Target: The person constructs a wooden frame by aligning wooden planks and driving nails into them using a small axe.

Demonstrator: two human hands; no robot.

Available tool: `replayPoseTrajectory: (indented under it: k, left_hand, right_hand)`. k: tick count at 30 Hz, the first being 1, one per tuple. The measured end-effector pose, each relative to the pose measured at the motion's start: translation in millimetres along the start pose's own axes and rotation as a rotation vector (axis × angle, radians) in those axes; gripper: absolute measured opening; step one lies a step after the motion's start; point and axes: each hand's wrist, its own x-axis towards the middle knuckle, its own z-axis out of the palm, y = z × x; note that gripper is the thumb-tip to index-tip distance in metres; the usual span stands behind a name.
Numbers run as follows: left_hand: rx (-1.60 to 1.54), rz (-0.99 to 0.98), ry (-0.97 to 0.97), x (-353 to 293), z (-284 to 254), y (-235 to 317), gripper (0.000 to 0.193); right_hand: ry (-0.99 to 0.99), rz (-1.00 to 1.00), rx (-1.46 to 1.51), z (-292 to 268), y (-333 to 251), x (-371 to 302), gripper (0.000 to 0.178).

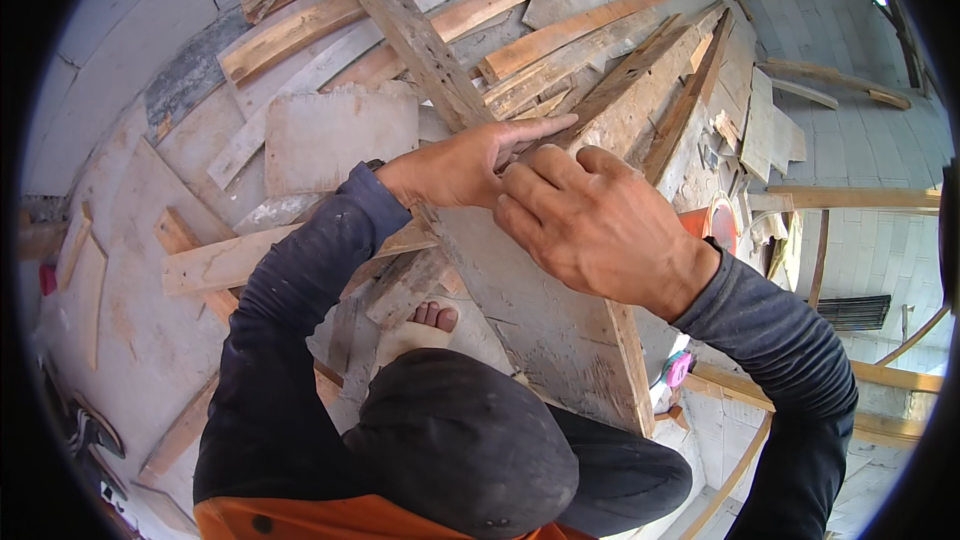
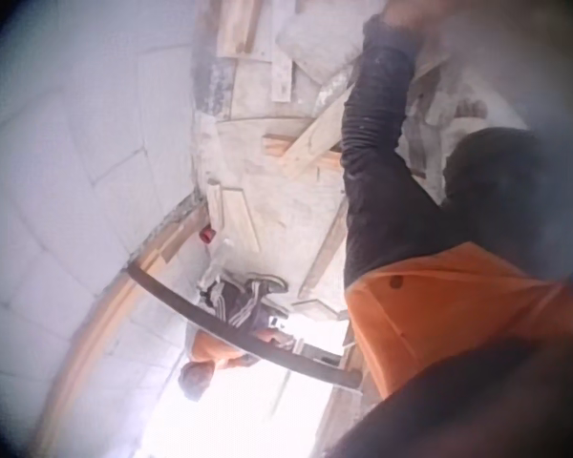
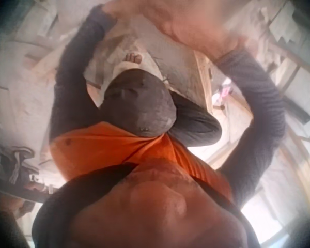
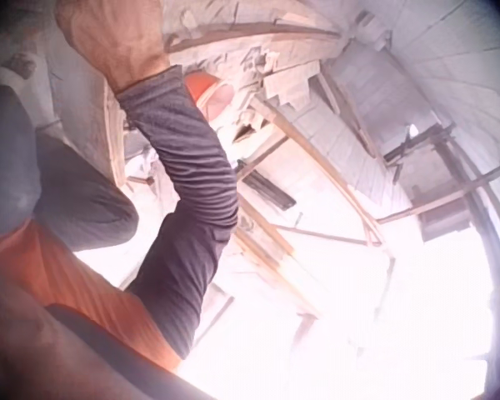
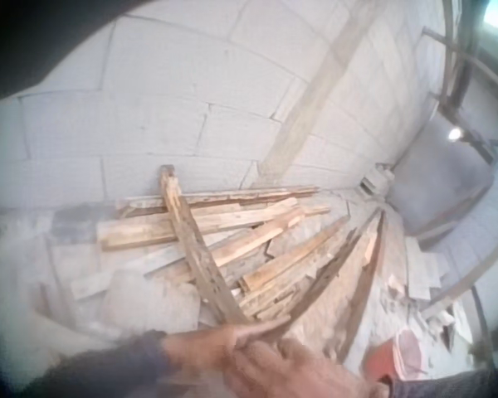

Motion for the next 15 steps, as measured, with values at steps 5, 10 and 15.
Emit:
replayPoseTrajectory:
  k: [5,10,15]
  left_hand:
    - [-0.003,-0.003,0.005,-2,-1,4,0.094]
    - [-0.048,-0.004,0.003,-2,0,1,0.095]
    - [-0.092,-0.041,-0.017,-2,0,0,0.11]
  right_hand:
    - [0.025,-0.04,-0.02,-2,4,3,0.029]
    - [0.108,-0.018,0.065,-1,8,1,0.022]
    - [0.134,-0.015,0.085,-5,2,-3,0.024]
